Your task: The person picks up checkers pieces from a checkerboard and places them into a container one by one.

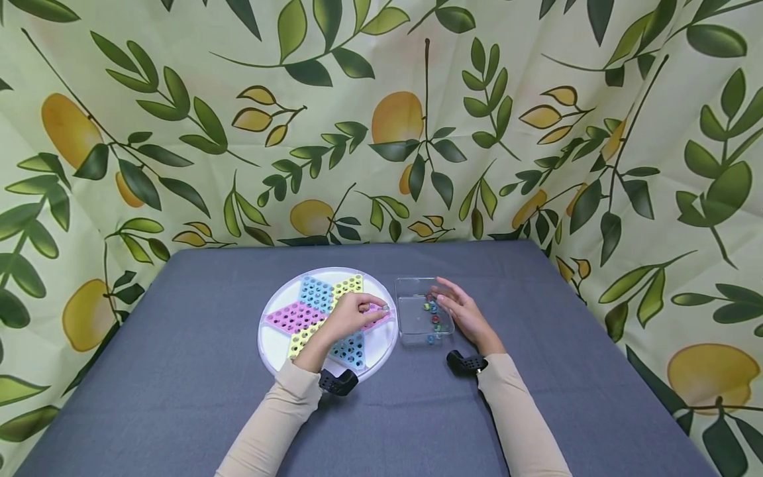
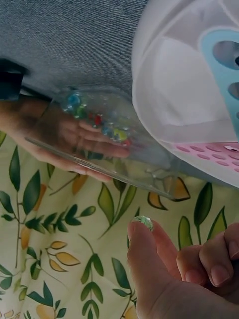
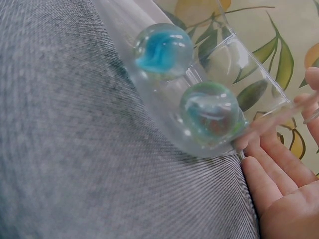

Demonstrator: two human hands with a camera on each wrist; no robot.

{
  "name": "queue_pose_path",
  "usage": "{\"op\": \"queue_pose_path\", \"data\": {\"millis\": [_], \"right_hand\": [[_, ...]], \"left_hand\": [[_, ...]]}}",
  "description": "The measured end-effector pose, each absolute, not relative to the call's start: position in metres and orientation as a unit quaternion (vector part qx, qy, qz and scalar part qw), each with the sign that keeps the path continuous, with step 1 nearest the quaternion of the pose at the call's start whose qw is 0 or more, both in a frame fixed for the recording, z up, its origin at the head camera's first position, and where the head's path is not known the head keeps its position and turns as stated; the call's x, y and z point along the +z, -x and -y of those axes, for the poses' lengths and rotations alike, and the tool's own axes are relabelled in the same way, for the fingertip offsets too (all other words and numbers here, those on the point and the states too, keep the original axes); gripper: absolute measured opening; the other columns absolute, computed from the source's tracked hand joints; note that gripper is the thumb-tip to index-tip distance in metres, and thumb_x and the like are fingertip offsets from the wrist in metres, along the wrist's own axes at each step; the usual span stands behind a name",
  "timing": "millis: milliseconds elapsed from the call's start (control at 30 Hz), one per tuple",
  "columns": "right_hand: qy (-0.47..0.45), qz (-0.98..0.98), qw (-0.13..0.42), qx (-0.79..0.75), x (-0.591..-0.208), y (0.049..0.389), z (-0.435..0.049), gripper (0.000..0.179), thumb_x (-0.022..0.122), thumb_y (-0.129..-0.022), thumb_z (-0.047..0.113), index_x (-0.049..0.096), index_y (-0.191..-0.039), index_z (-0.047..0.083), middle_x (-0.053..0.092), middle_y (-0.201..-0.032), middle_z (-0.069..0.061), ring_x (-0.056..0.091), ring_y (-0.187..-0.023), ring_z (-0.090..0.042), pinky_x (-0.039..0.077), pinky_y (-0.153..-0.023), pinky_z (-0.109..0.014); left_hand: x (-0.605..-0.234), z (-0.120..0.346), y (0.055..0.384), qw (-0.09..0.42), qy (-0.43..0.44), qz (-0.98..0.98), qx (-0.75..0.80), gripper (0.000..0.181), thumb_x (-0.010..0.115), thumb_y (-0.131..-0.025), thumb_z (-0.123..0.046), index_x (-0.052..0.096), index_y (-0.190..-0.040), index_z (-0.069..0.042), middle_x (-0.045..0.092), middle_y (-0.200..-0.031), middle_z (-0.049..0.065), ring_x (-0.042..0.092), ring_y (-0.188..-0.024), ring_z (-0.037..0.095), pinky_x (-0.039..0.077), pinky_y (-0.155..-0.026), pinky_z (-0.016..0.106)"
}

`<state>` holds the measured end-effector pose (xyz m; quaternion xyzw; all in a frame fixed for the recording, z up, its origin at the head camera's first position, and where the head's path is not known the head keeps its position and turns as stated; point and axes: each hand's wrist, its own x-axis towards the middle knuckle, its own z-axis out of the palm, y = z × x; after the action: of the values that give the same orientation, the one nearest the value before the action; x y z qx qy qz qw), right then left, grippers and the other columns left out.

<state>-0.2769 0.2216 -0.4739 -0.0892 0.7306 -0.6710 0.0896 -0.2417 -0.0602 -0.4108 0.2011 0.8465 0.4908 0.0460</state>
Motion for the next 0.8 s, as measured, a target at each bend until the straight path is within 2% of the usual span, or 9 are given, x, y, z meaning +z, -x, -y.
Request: {"op": "queue_pose_path", "data": {"millis": [67, 100, 233, 333, 800], "right_hand": [[0.086, -0.733, 0.089, -0.669, -0.473, 0.277, -0.222, 0.059, 0.052, -0.1, 0.025, 0.027, -0.152, 0.013, 0.034, -0.155, -0.019, 0.048, -0.125, 0.002, 0.03, -0.117, -0.033], [0.087, -0.732, 0.088, -0.67, -0.473, 0.277, -0.222, 0.059, 0.052, -0.1, 0.025, 0.027, -0.152, 0.012, 0.034, -0.154, -0.02, 0.048, -0.124, 0.002, 0.03, -0.117, -0.033], [0.107, -0.723, 0.077, -0.678, -0.474, 0.277, -0.222, 0.059, 0.05, -0.1, 0.022, 0.025, -0.152, 0.007, 0.032, -0.153, -0.026, 0.05, -0.114, 0.012, 0.039, -0.102, -0.013], [0.123, -0.715, 0.069, -0.684, -0.475, 0.277, -0.221, 0.06, 0.049, -0.101, 0.02, 0.023, -0.151, 0.002, 0.029, -0.152, -0.032, 0.051, -0.111, 0.014, 0.04, -0.094, -0.005], [0.11, -0.715, 0.076, -0.687, -0.477, 0.278, -0.221, 0.059, 0.051, -0.1, 0.019, 0.025, -0.152, 0.006, 0.032, -0.153, -0.027, 0.053, -0.109, 0.015, 0.04, -0.093, -0.004]], "left_hand": [[-0.41, 0.058, 0.241, 0.046, -0.208, -0.844, 0.492, 0.024, 0.07, -0.086, -0.014, 0.072, -0.105, 0.0, 0.035, -0.057, -0.008, 0.031, -0.052, 0.001, 0.025, -0.049, 0.015], [-0.41, 0.058, 0.241, 0.046, -0.21, -0.844, 0.492, 0.025, 0.069, -0.086, -0.014, 0.072, -0.105, 0.0, 0.035, -0.057, -0.008, 0.031, -0.052, 0.001, 0.025, -0.049, 0.015], [-0.411, 0.056, 0.242, 0.04, -0.221, -0.843, 0.488, 0.026, 0.069, -0.086, -0.016, 0.071, -0.105, 0.001, 0.032, -0.058, -0.008, 0.028, -0.053, 0.001, 0.024, -0.05, 0.016], [-0.412, 0.053, 0.242, 0.037, -0.228, -0.842, 0.487, 0.026, 0.069, -0.086, -0.015, 0.071, -0.105, 0.002, 0.031, -0.058, -0.008, 0.029, -0.054, 0.002, 0.024, -0.051, 0.016], [-0.415, 0.044, 0.239, 0.04, -0.236, -0.842, 0.483, 0.024, 0.069, -0.086, -0.015, 0.072, -0.105, -0.001, 0.03, -0.057, -0.007, 0.027, -0.053, 0.003, 0.023, -0.052, 0.015]]}}
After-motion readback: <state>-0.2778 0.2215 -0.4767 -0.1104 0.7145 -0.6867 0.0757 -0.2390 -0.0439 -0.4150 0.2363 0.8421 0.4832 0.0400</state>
